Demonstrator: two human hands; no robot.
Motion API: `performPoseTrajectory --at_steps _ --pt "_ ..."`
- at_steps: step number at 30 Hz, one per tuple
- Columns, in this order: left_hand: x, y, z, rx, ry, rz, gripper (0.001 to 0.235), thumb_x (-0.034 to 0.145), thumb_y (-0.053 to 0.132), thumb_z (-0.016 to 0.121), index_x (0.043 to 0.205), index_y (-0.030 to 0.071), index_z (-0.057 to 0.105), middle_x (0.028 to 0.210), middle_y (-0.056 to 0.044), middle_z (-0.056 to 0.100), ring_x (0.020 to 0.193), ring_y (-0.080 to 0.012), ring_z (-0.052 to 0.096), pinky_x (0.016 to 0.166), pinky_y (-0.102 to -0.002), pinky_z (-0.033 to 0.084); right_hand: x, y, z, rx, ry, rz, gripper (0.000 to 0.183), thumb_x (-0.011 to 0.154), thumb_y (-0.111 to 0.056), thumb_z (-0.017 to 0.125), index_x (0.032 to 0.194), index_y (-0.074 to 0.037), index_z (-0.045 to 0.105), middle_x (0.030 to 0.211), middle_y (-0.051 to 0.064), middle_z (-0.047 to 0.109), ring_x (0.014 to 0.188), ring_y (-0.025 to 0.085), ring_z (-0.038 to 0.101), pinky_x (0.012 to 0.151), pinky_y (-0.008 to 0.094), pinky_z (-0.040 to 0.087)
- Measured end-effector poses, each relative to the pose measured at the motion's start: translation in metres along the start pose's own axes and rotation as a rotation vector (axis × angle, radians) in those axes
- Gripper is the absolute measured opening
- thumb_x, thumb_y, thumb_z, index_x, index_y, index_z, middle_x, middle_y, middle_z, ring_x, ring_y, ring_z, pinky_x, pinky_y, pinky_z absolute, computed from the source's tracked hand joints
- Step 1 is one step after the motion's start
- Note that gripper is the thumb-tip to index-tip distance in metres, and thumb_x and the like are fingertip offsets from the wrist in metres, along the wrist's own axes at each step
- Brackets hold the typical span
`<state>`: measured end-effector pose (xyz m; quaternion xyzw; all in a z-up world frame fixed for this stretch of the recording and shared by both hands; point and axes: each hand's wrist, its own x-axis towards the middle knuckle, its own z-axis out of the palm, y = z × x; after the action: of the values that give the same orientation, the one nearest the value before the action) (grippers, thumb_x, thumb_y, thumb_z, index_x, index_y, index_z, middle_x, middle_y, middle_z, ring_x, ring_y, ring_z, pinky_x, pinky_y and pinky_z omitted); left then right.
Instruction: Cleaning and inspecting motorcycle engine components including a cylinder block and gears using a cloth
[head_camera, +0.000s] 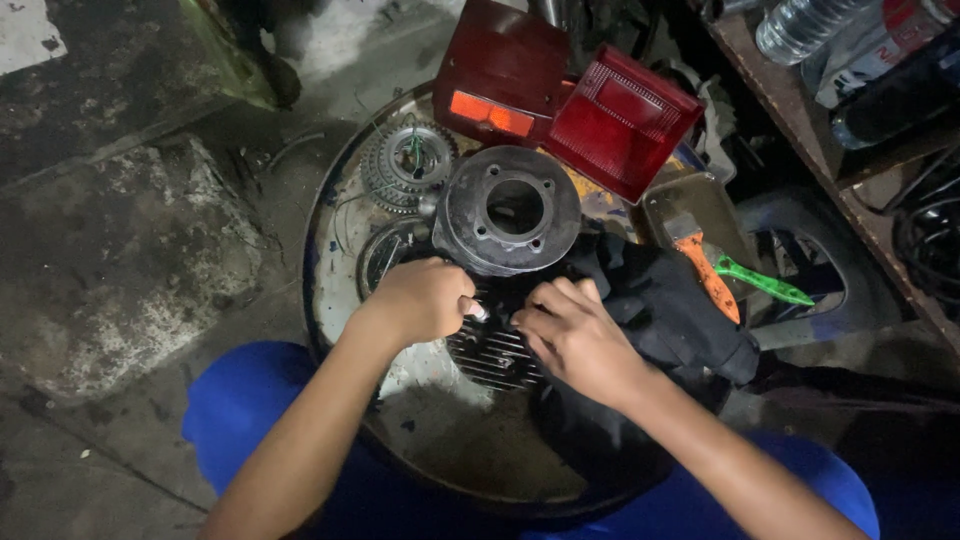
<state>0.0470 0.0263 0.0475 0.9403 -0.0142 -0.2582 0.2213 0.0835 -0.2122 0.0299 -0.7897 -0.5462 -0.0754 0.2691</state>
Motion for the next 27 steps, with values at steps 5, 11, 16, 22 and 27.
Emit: performPoseTrajectory --at_steps 5,11,16,22,27 --pt "0.004 -0.006 0.007 -0.011 0.030 0.021 0.030 0.087 0.027 0.051 0.086 0.016 0.080 0.092 -0.017 0.077 0.097 -0.0441 0.072 0.086 -0.055 0.058 0.006 0.001 -0.008 0.031 -0.030 -0.037 0.005 0.088 -0.015 0.071 0.087 -0.016 0.065 0.092 0.002 0.058 0.088 0.026 0.056 0.075 0.038 0.038" --pt "-0.001 -0.003 0.002 -0.031 0.061 0.049 0.030 0.087 0.024 0.051 0.080 0.011 0.077 0.087 -0.020 0.076 0.093 -0.0456 0.071 0.083 -0.055 0.058 0.006 0.002 -0.016 0.035 -0.088 -0.065 0.007 0.087 -0.014 0.068 0.082 -0.013 0.063 0.090 0.005 0.058 0.085 0.029 0.055 0.073 0.039 0.038" --pt "-0.004 -0.001 -0.004 -0.034 0.049 0.052 0.031 0.087 0.023 0.049 0.078 0.011 0.076 0.086 -0.019 0.076 0.094 -0.0443 0.072 0.083 -0.054 0.059 0.003 0.004 0.004 -0.001 -0.035 -0.099 0.012 0.098 -0.022 0.059 0.091 -0.012 0.064 0.097 0.005 0.057 0.089 0.028 0.054 0.076 0.039 0.037" --pt "-0.026 -0.001 -0.029 -0.051 -0.092 0.011 0.025 0.085 0.029 0.064 0.093 0.009 0.077 0.101 -0.019 0.077 0.106 -0.0430 0.070 0.090 -0.053 0.057 0.004 0.003 -0.022 -0.051 -0.128 -0.129 0.020 0.097 -0.024 0.058 0.081 -0.013 0.060 0.090 0.007 0.054 0.084 0.029 0.050 0.074 0.039 0.035" --pt "-0.025 -0.008 -0.022 0.029 -0.106 -0.037 0.024 0.085 0.033 0.068 0.095 0.014 0.078 0.101 -0.013 0.078 0.104 -0.0368 0.073 0.089 -0.047 0.058 0.000 0.006 -0.018 0.006 -0.158 -0.096 0.029 0.104 -0.030 0.050 0.080 -0.015 0.058 0.088 0.005 0.053 0.084 0.028 0.051 0.076 0.037 0.036"
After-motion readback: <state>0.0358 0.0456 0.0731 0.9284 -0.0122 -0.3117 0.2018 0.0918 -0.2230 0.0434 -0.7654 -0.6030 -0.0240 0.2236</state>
